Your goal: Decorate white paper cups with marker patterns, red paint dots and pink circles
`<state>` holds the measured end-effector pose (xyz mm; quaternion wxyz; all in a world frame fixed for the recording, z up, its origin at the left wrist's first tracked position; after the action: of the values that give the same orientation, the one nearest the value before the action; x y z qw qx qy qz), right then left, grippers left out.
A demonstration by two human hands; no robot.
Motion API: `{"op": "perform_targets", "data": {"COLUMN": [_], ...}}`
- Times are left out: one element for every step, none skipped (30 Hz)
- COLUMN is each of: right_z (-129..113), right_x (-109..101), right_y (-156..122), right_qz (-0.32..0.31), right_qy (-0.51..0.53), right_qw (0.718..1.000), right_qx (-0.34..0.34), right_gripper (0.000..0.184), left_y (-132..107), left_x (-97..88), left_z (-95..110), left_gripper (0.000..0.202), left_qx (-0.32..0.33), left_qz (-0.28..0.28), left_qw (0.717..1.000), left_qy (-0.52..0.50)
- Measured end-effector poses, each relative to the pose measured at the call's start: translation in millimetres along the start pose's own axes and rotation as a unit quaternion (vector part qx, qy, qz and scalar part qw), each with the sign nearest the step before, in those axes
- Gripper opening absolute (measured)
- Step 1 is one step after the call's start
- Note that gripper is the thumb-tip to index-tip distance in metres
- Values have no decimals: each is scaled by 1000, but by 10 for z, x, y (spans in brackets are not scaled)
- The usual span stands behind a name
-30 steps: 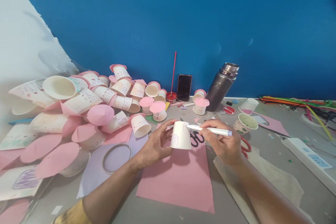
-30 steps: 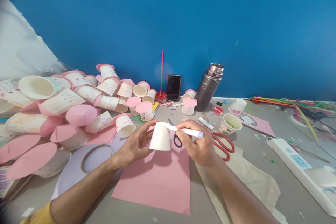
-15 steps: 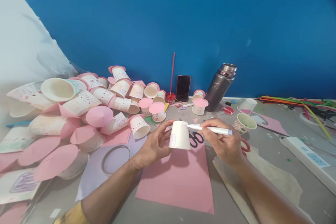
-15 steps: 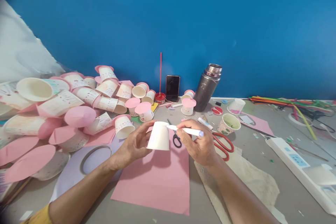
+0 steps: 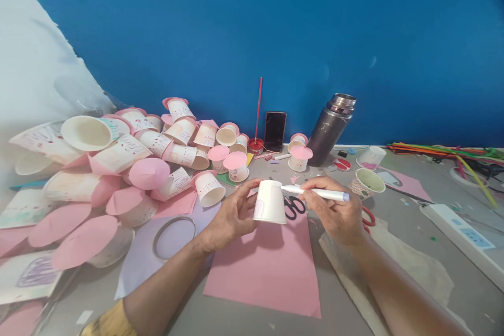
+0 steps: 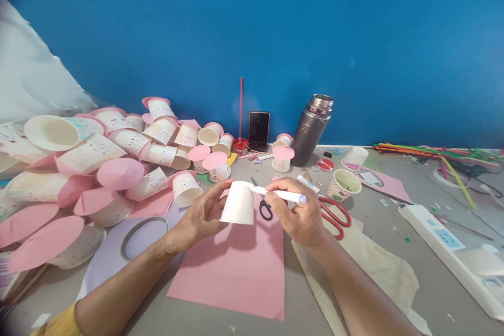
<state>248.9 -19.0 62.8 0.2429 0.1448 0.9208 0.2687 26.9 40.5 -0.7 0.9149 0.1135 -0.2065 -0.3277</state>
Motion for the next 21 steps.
{"op": "perform_targets", "data": {"right_z": [-3, -6, -9, -12, -16, -18, -19, -21, -21, -20, -19, -18, -18, -18, -19, -21, -23, -24, -25, -24, -23], "right_x": [-1, -2, -4, -6, -7, -7, -6, -4, -2, 1, 3, 5, 6, 7, 7, 6, 5, 4, 4, 5, 6], "right_y": [1, 1, 1, 1, 1, 3, 4, 6, 7, 8, 7, 6, 3, 0, -2, -4, -5, -5, -4, -2, -2], "right_qz": [-1, -2, -3, -5, -6, -7, -10, -12, -14, -16, -17, -18, -19, -20, -22, -23, -25, -29, -34, -38, -42], "right_qy": [-1, -1, -1, 0, 3, 4, 5, 7, 8, 9, 9, 11, 13, 14, 16, 18, 19, 19, 19, 20, 20], "right_qw": [1000, 1000, 1000, 1000, 1000, 1000, 1000, 1000, 1000, 1000, 1000, 1000, 1000, 1000, 999, 999, 999, 999, 999, 999, 999], "right_qx": [-1, -3, -4, -4, -6, -6, -7, -8, -9, -10, -11, -13, -15, -17, -18, -19, -20, -19, -17, -14, -11], "right_gripper": [9, 9, 10, 10, 10, 10, 10, 10, 9, 9, 9, 9, 8, 8, 8, 8, 8, 8, 8, 9, 9], "left_y": [0, 0, 0, 1, 2, 3, 5, 6, 6, 6, 6, 5, 4, 2, 2, 2, 3, 4, 6, 8, 10], "left_x": [0, 1, 2, 5, 7, 10, 11, 12, 11, 10, 7, 4, 1, -2, -4, -6, -6, -5, -3, -1, 3], "left_z": [-2, -1, 1, 5, 9, 14, 18, 21, 23, 24, 24, 22, 19, 16, 11, 7, 5, 3, 3, 6, 11], "left_gripper": [72, 72, 73, 73, 74, 74, 74, 74, 74, 75, 75, 75, 75, 76, 76, 76, 76, 76, 76, 75, 75], "left_qx": [-2, -3, -4, -5, -6, -6, -6, -7, -9, -10, -11, -11, -12, -11, -11, -9, -7, -6, -6, -4, -3], "left_qz": [-1, -1, 1, 4, 7, 11, 14, 17, 20, 22, 24, 25, 26, 27, 27, 26, 25, 24, 22, 21, 20], "left_qw": [1000, 1000, 1000, 1000, 1000, 1000, 1000, 1000, 1000, 1000, 1000, 1000, 1000, 1000, 1000, 1000, 1000, 1000, 1000, 1000, 1000], "left_qy": [1, 2, 3, 3, 4, 4, 4, 4, 4, 5, 7, 8, 8, 9, 9, 9, 10, 11, 12, 12, 11]}}
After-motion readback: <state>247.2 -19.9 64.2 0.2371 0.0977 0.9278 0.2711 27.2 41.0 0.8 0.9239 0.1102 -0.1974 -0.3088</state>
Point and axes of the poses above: each hand's wrist, its own y-axis towards the middle knuckle, its own x-axis out of the palm, z = x × y, the point moved 3 cm from there along y, towards the middle knuckle, and after that the axes turned 11 degrees about x, right-handed, at the moved point
